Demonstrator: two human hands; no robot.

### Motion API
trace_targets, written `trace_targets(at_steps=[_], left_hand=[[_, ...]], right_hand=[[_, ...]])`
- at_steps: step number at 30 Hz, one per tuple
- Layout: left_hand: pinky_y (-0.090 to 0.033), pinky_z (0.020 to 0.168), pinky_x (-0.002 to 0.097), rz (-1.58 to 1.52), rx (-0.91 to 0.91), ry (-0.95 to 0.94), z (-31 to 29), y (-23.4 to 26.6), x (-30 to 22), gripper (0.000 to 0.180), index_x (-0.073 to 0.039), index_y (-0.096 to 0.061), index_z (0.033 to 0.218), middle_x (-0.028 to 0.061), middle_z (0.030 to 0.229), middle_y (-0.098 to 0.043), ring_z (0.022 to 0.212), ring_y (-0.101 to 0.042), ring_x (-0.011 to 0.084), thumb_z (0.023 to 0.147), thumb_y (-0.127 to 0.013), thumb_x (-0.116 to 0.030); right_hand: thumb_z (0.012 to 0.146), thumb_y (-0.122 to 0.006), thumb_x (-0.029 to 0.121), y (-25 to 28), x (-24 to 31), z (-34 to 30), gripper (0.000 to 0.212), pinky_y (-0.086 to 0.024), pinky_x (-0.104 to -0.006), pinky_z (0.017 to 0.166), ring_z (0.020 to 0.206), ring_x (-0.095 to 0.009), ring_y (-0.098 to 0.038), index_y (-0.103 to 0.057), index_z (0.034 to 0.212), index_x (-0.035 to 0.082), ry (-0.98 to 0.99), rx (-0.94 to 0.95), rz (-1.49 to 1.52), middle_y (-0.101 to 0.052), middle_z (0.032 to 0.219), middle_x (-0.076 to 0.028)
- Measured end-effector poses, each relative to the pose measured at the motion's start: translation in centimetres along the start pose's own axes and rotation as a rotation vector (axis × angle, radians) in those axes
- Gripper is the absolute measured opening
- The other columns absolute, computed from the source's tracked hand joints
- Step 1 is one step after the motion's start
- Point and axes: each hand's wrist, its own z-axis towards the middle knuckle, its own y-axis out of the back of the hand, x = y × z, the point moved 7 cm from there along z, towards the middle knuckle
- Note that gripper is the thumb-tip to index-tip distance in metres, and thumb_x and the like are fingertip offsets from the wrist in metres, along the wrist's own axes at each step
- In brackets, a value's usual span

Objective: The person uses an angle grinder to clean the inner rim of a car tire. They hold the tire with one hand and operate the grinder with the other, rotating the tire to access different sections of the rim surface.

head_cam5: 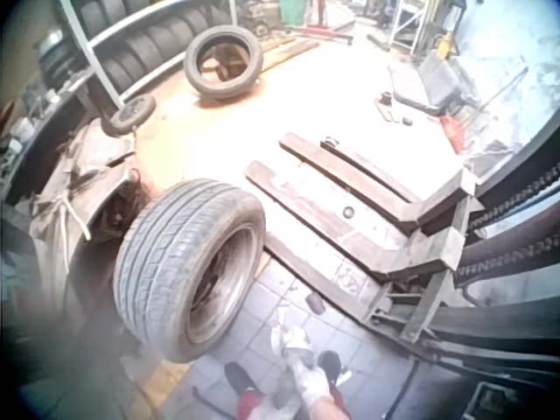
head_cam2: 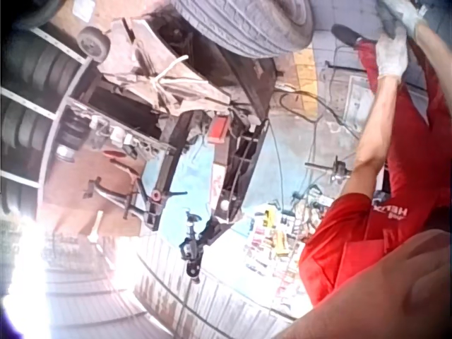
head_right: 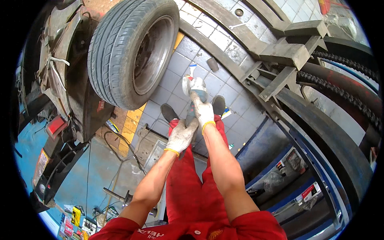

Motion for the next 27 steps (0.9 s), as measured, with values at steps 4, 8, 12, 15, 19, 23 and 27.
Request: trace_targets(at_steps=[4, 8, 12, 15, 19, 23, 27], left_hand=[[-0.054, 0.099, 0.0493, 0.011, 0.099, 0.05, 0.9, -1.7, 1.1, 0.091, 0.009, -0.062, 0.13, 0.0376, 0.111, -0.072, 0.115, -0.072, 0.0467, 0.096, -0.055, -0.075], [-0.052, 0.101, 0.0511, 0.006, 0.105, 0.013, 1.5, -1.7, 1.3, 0.092, 0.009, -0.063, 0.132, 0.0384, 0.115, -0.071, 0.118, -0.07, 0.0497, 0.097, -0.052, -0.076], [-0.052, 0.102, 0.0518, 0.06, 0.09, 0.03, 0.8, -1.5, 0.5, 0.092, 0.008, -0.064, 0.132, 0.0387, 0.117, -0.071, 0.118, -0.069, 0.0509, 0.097, -0.051, -0.077], [-0.052, 0.101, 0.0517, 0.04, 0.058, 0.046, 1.0, -2.7, 1.6, 0.093, 0.007, -0.064, 0.132, 0.0388, 0.117, -0.071, 0.118, -0.069, 0.0509, 0.097, -0.05, -0.077], [-0.053, 0.1, 0.0516, 0.084, 0.063, -0.06, 2.3, -3.5, 1.8, 0.093, 0.007, -0.064, 0.131, 0.0384, 0.118, -0.071, 0.117, -0.07, 0.0504, 0.097, -0.051, -0.078], [-0.06, 0.081, 0.0462, -0.403, 0.117, -0.083, 3.1, -3.4, 2.6, 0.084, 0.004, -0.052, 0.149, 0.0305, 0.111, -0.072, 0.098, -0.076, 0.04, 0.102, -0.057, -0.065], [-0.061, 0.079, 0.0458, 0.127, -0.086, -0.554, 3.4, 0.2, 2.5, 0.055, 0.002, -0.058, 0.14, 0.03, 0.117, -0.071, 0.095, -0.075, 0.0421, 0.105, -0.064, -0.04]], right_hand=[[0.083, -0.085, 0.067, 0.5, -2.3, 1.7, 0.076, -0.052, -0.0367, 0.067, 0.074, -0.019, -0.066, -0.075, 0.106, -0.005, -0.045, 0.042, 0.109, -0.073, 0.088, -0.01], [0.083, -0.085, 0.065, 0.6, -1.6, 0.4, 0.076, -0.052, -0.0368, 0.069, 0.077, -0.018, -0.065, -0.074, 0.106, -0.007, -0.039, 0.059, 0.111, -0.072, 0.09, -0.01], [0.083, -0.083, 0.067, 1.2, -1.6, 0.9, 0.079, -0.052, -0.0366, 0.07, 0.079, -0.019, -0.065, -0.075, 0.106, -0.008, -0.013, -0.019, 0.08, -0.072, 0.091, -0.011], [0.082, -0.08, 0.071, 1.6, -1.5, 1.3, 0.084, -0.053, -0.0369, 0.071, 0.079, -0.019, -0.067, -0.075, 0.107, -0.008, -0.05, 0.013, -0.034, -0.073, 0.091, -0.012], [0.081, -0.08, 0.073, 1.3, -2.5, 3.0, 0.088, -0.055, -0.0389, 0.071, 0.078, -0.022, -0.068, -0.074, 0.111, -0.009, -0.087, 0.035, 0.008, -0.073, 0.094, -0.012], [0.087, -0.086, 0.05, -0.9, -0.6, -0.3, 0.07, -0.058, -0.0395, 0.073, 0.08, -0.022, -0.069, -0.067, 0.125, -0.005, -0.09, 0.268, 0.177, -0.071, 0.097, -0.011], [0.09, -0.086, 0.024, -3.8, 2.0, -2.4, 0.056, -0.061, -0.0374, 0.076, 0.086, -0.023, -0.072, -0.06, 0.134, 0.001, -0.08, 0.457, 0.252, -0.07, 0.102, -0.01]])
